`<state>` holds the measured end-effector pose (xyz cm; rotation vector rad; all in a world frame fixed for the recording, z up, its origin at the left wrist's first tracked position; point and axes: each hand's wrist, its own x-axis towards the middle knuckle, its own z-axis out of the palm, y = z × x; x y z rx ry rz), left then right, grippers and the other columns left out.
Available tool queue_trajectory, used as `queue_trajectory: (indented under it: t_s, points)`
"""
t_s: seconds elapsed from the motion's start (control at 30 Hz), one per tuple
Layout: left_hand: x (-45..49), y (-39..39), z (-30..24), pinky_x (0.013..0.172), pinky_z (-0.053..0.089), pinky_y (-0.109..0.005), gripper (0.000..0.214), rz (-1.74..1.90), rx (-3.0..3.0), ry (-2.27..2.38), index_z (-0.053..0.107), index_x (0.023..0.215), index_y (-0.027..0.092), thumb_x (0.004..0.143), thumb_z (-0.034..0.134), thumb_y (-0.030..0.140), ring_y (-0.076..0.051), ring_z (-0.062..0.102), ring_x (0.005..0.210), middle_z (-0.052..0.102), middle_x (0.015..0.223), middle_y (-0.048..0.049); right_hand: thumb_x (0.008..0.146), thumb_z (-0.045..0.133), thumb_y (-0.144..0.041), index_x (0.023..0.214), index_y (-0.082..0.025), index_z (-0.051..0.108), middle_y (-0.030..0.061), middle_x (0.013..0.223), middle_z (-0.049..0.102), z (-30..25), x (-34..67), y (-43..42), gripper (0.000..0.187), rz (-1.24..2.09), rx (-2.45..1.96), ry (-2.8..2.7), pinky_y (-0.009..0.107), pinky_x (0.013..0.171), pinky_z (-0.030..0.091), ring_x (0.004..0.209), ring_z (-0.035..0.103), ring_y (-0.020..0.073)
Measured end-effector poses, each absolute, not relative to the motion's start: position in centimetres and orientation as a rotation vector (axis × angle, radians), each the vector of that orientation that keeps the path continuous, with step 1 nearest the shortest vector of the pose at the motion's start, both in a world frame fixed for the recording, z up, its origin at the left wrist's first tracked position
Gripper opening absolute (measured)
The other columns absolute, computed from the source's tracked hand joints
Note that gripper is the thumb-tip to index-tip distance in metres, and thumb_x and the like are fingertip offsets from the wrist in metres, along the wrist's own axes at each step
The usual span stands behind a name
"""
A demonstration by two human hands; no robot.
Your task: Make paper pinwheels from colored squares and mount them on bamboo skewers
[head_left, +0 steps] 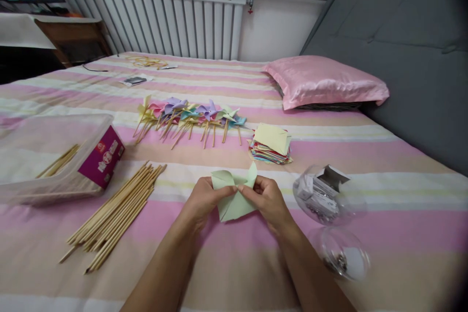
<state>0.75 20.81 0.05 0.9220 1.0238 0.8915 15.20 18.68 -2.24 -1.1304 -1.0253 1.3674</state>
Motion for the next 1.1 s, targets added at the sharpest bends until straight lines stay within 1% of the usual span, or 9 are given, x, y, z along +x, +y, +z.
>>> queue_trajectory:
  t_s: [0.17, 0.23, 0.3, 0.37, 0.47, 0.57, 0.7, 0.93, 1.1]
  points:
    - [0.2, 21.4, -0.1, 0.050, 0.041, -0.022, 0.023, 1.048, 0.757, 1.213, 0.067, 0.072, 0.009, 0.055, 0.075, 0.022, -0.013, 0.056, 0.053, 0.066, 0.063, -0.0054, 0.071, 0.069, -0.034, 0.104, -0.020, 0.056, 0.0007, 0.078, 0.062, -1.8, 15.4, 18.8, 0.038, 1.003, -1.130, -1.039, 0.024, 0.062, 0.046, 0.069, 0.058, 0.0129]
    - [-0.1, 21.7, -0.1, 0.050, 0.041, -0.022, 0.026, 1.121, 0.695, 1.236, 0.067, 0.075, 0.009, 0.055, 0.075, 0.022, -0.014, 0.057, 0.055, 0.066, 0.065, -0.0057, 0.073, 0.068, -0.030, 0.103, -0.020, 0.057, -0.0004, 0.076, 0.061, -1.6, 15.4, 18.7, 0.034, 0.806, -1.166, -1.074, 0.024, 0.063, 0.046, 0.068, 0.057, 0.0120]
    - [-0.4, 21.9, 0.0, 0.051, 0.042, -0.021, 0.028, 1.178, 0.629, 1.229, 0.066, 0.078, 0.009, 0.054, 0.075, 0.021, -0.014, 0.058, 0.058, 0.067, 0.068, -0.0054, 0.075, 0.066, -0.027, 0.093, -0.019, 0.061, -0.0021, 0.066, 0.059, -1.5, 15.3, 18.4, 0.020, 0.703, -1.183, -1.129, 0.023, 0.060, 0.045, 0.061, 0.056, 0.0112]
    - [-0.6, 22.0, 0.0, 0.051, 0.042, -0.021, 0.029, 1.211, 0.560, 1.226, 0.066, 0.078, 0.010, 0.052, 0.076, 0.020, -0.013, 0.058, 0.058, 0.067, 0.068, -0.0042, 0.077, 0.063, -0.026, 0.086, -0.019, 0.063, -0.0029, 0.059, 0.059, -1.4, 15.1, 18.0, 0.011, 0.754, -1.178, -1.222, 0.022, 0.055, 0.045, 0.055, 0.057, 0.0113]
    - [-0.8, 22.1, 0.0, 0.051, 0.043, -0.021, 0.029, 1.221, 0.490, 1.186, 0.065, 0.077, 0.011, 0.052, 0.076, 0.019, -0.013, 0.058, 0.057, 0.067, 0.066, -0.0027, 0.078, 0.060, -0.022, 0.093, -0.020, 0.065, -0.0016, 0.060, 0.064, -1.3, 14.6, 17.6, 0.016, 0.926, -1.126, -1.426, 0.023, 0.054, 0.048, 0.055, 0.062, 0.0125]
    - [-0.8, 22.0, 0.0, 0.052, 0.044, -0.022, 0.027, 1.201, 0.470, 1.117, 0.065, 0.078, 0.012, 0.054, 0.075, 0.020, -0.014, 0.059, 0.057, 0.067, 0.065, -0.0022, 0.079, 0.058, -0.020, 0.101, -0.022, 0.067, 0.0009, 0.072, 0.070, -1.5, 14.1, 17.4, 0.024, 0.970, -1.086, -1.570, 0.023, 0.055, 0.049, 0.057, 0.063, 0.0123]
    - [-0.7, 21.8, 0.0, 0.053, 0.044, -0.023, 0.024, 1.168, 0.482, 1.090, 0.065, 0.076, 0.012, 0.055, 0.075, 0.019, -0.014, 0.059, 0.058, 0.066, 0.065, -0.0017, 0.080, 0.057, -0.021, 0.098, -0.024, 0.071, 0.0035, 0.090, 0.072, -1.9, 13.9, 17.6, 0.022, 0.926, -1.104, -1.626, 0.025, 0.062, 0.052, 0.067, 0.066, 0.0142]
    - [-0.3, 21.5, 0.0, 0.055, 0.044, -0.023, 0.026, 1.117, 0.539, 1.103, 0.065, 0.078, 0.010, 0.057, 0.075, 0.021, -0.015, 0.058, 0.062, 0.064, 0.066, -0.0036, 0.078, 0.064, -0.027, 0.089, -0.023, 0.073, 0.0034, 0.077, 0.071, -2.0, 14.1, 17.8, 0.015, 0.872, -1.147, -1.601, 0.026, 0.063, 0.051, 0.066, 0.064, 0.0149]
    - [0.3, 21.1, 0.3, 0.052, 0.041, -0.022, 0.022, 1.141, 0.610, 1.087, 0.063, 0.073, 0.011, 0.059, 0.074, 0.022, -0.012, 0.055, 0.056, 0.063, 0.064, -0.0020, 0.077, 0.065, -0.035, 0.083, -0.020, 0.072, 0.0032, 0.076, 0.068, -2.1, 13.9, 18.1, 0.018, 0.958, -1.160, -1.396, 0.025, 0.060, 0.051, 0.061, 0.064, 0.0139]
